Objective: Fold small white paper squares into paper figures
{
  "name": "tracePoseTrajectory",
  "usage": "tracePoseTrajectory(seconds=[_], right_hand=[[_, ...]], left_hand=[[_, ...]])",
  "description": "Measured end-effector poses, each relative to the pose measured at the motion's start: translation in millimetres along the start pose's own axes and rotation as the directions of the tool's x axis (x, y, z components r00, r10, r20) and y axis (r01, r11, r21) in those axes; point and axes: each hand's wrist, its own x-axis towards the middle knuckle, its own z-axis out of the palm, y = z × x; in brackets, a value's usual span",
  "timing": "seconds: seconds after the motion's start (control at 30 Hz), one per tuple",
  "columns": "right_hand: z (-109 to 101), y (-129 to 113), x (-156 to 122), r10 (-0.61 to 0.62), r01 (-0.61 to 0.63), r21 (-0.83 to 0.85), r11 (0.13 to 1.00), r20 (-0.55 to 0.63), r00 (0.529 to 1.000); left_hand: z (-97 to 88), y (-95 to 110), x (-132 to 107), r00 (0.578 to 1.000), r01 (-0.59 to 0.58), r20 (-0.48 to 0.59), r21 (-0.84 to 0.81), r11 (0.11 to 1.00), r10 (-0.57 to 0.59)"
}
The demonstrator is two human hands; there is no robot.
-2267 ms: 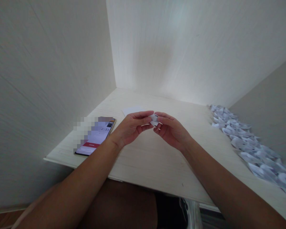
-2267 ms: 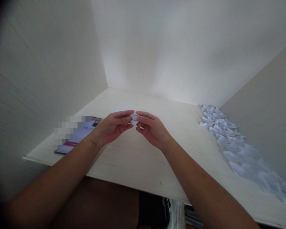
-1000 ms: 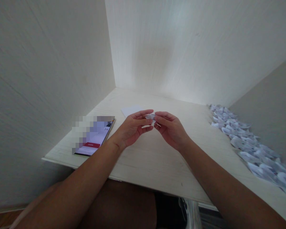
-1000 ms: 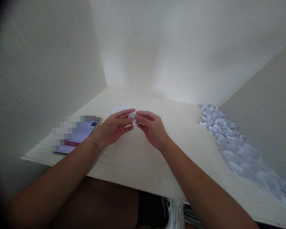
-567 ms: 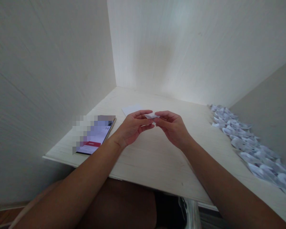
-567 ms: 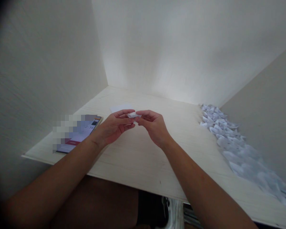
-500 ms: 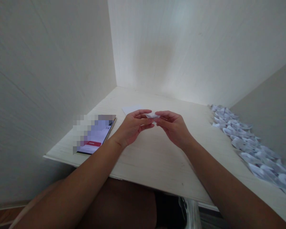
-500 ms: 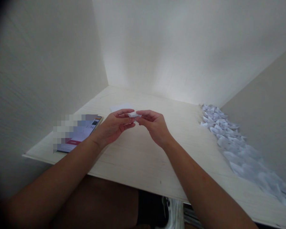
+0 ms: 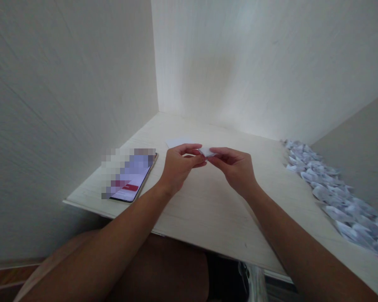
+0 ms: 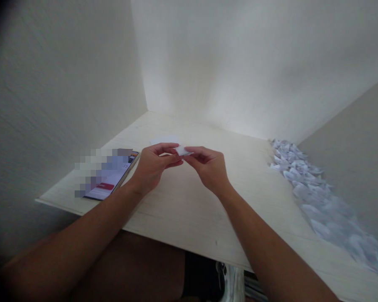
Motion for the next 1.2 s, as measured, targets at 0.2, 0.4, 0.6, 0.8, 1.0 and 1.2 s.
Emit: tracePoseTrajectory(seconds=[0.2,0.4,0.6,0.8,1.0,1.2], right_hand=[[-8,5,4,0.070,-0.073,0.081,0.994,0.045,0.997],[-14,1,7,0.147,-0.165,0.184,0.969,0.107,0.983],[-13,-3,6,0.097,-0.104,0.083,0.991,0.084,0.992],[-6,-5,0,-0.074,0.082,-0.098,0.992,0.077,0.994],[0,0,-2,-0.058,0.063,-0.097,0.993,0.052,0.997],[-2,7,1,0.128,-0.139,0.115,0.984,0.095,0.987]], left_hand=[[-5.6,4,1,0.992,0.109,0.070,-0.071,0.991,-0.104],[-11.3,9,1,0.972,0.183,0.167,-0.092,0.979,-0.166],[-10.2,8,-1,0.971,0.177,0.175,-0.074,0.981,-0.162],[-7.7,7,-2,0.987,0.119,0.113,0.000,0.993,-0.118],[-5.6,5,-3,0.991,0.114,0.060,0.037,0.993,-0.116],[-6.2,5,-2,0.972,0.223,0.070,0.003,0.975,-0.222]])
